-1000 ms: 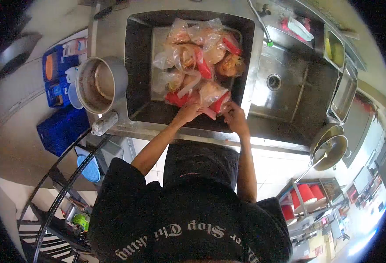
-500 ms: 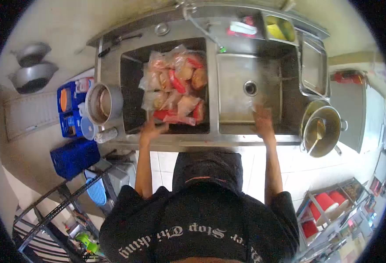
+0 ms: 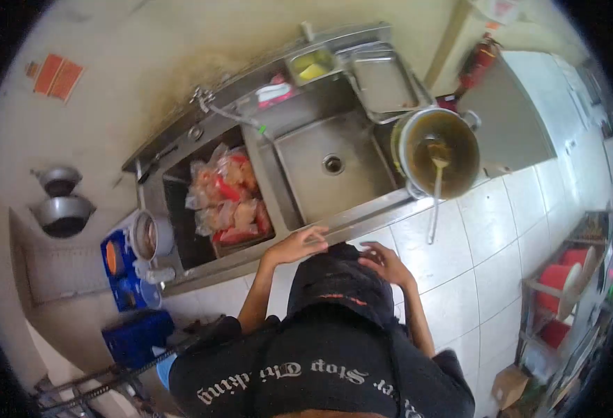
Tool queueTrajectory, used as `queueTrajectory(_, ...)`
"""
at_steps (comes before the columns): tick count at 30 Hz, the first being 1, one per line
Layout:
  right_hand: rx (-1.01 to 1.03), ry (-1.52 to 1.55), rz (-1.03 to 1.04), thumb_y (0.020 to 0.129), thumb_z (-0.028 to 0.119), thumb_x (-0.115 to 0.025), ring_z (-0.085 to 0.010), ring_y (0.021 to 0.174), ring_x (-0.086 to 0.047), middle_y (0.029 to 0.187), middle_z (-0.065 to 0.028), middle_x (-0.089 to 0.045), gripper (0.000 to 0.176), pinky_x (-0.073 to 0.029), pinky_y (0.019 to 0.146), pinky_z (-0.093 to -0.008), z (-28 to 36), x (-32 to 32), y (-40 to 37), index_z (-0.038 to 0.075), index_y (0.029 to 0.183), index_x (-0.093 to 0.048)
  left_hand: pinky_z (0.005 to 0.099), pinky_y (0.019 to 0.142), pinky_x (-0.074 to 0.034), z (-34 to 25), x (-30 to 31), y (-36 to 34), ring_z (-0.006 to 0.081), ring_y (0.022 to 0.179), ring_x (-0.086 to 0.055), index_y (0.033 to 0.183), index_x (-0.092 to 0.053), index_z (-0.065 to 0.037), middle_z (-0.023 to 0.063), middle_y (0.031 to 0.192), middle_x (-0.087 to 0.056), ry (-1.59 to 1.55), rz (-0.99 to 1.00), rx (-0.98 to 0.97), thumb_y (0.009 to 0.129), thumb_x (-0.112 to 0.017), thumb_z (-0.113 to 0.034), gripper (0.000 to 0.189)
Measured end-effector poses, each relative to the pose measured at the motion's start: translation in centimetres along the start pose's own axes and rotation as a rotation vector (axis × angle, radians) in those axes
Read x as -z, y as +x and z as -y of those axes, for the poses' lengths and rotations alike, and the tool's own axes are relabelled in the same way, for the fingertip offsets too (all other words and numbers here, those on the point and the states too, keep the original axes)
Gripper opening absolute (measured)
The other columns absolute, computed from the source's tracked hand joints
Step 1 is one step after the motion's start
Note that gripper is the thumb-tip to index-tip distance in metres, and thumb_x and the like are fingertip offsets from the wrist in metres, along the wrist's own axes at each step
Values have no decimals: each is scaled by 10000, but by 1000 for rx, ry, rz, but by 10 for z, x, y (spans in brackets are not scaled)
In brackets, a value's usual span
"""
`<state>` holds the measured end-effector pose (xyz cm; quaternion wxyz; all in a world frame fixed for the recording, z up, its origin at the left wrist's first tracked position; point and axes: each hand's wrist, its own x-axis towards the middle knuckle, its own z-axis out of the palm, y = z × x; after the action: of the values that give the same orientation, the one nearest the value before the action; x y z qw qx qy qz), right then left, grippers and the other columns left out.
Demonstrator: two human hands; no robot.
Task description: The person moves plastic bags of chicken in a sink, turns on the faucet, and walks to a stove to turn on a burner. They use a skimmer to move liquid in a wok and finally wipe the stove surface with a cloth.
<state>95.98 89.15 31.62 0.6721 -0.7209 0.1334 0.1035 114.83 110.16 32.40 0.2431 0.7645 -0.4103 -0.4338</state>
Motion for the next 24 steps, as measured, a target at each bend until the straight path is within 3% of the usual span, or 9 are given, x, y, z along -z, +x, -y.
queueTrajectory(2, -210, 482, -158, 771, 227, -633, -159, 863, -592, 980, -171, -589, 441, -449, 646, -248, -37, 19, -52, 21, 1121, -461, 361, 855, -394, -21, -12, 23, 222, 1001, -515, 1139, -441, -28, 149, 1030, -553, -666, -61, -121, 808, -522, -456, 546)
queueTrajectory(4, -388, -153, -403, 784, 284, -614, -193, 866, -599, 978, -188, -588, 478, -459, 684, -259, -129, 33, -105, -4, 1129, -453, 385, 881, -374, -28, -26, 50, 264, 1008, -513, 1140, -446, -36, 172, 1032, -549, -553, -85, -48, 786, -536, -477, 573)
queueTrajectory(6, -637, -1162, -439, 762, 346, -622, -235, 842, -606, 937, -207, -596, 532, -477, 703, -307, -184, 26, -167, -24, 1113, -471, 359, 869, -383, -24, -52, 70, 262, 1007, -510, 1144, -447, -45, 157, 1018, -556, 556, -115, 61, 811, -531, -410, 501)
queueTrajectory(9, -568, -284, -401, 671, 388, -700, -266, 799, -608, 884, -190, -613, 589, -497, 665, -338, -233, 57, -202, -36, 1041, -527, 386, 875, -375, -117, -71, 73, 231, 1062, -484, 1169, -419, -65, 131, 1097, -522, 88, -66, -14, 842, -510, -349, 443)
queueTrajectory(14, -466, -363, -261, 562, 300, -789, -226, 755, -601, 842, -148, -621, 605, -490, 680, -310, -245, 103, -211, -25, 1015, -551, 335, 817, -401, -182, -161, 123, 205, 945, -525, 1166, -429, -81, 100, 1018, -548, -478, 64, -212, 846, -499, -383, 446)
queueTrajectory(16, -270, -504, -248, 525, 264, -800, -224, 773, -600, 854, -144, -623, 562, -487, 704, -313, -266, 130, -214, -17, 960, -582, 321, 766, -426, -190, -207, 138, 213, 826, -542, 1168, -423, -67, 112, 912, -565, -273, 232, 44, 839, -488, -425, 490)
queueTrajectory(20, -250, -781, -234, 495, 213, -797, -227, 771, -610, 815, -138, -633, 544, -489, 704, -298, -289, 192, -231, -26, 940, -595, 335, 749, -436, -228, -266, 178, 250, 820, -558, 1175, -408, -48, 158, 894, -578, 83, 461, -62, 822, -486, -463, 550)
queueTrajectory(21, -512, -216, -414, 508, 189, -791, -209, 648, -613, 714, -121, -634, 519, -501, 632, -292, -275, 212, -246, -23, 941, -600, 345, 762, -434, -246, -270, 188, 267, 857, -563, 1177, -404, -43, 170, 917, -583, 64, 549, -6, 816, -490, -466, 563)
queueTrajectory(24, -493, -66, -392, 601, 126, -756, -100, 517, -554, 601, -67, -620, 298, -440, 469, -249, -269, 251, -275, -18, 830, -630, 354, 740, -435, -286, -276, 225, 257, 853, -563, 1171, -408, -50, 164, 897, -588, -1, 524, -168, 825, -491, -437, 526)
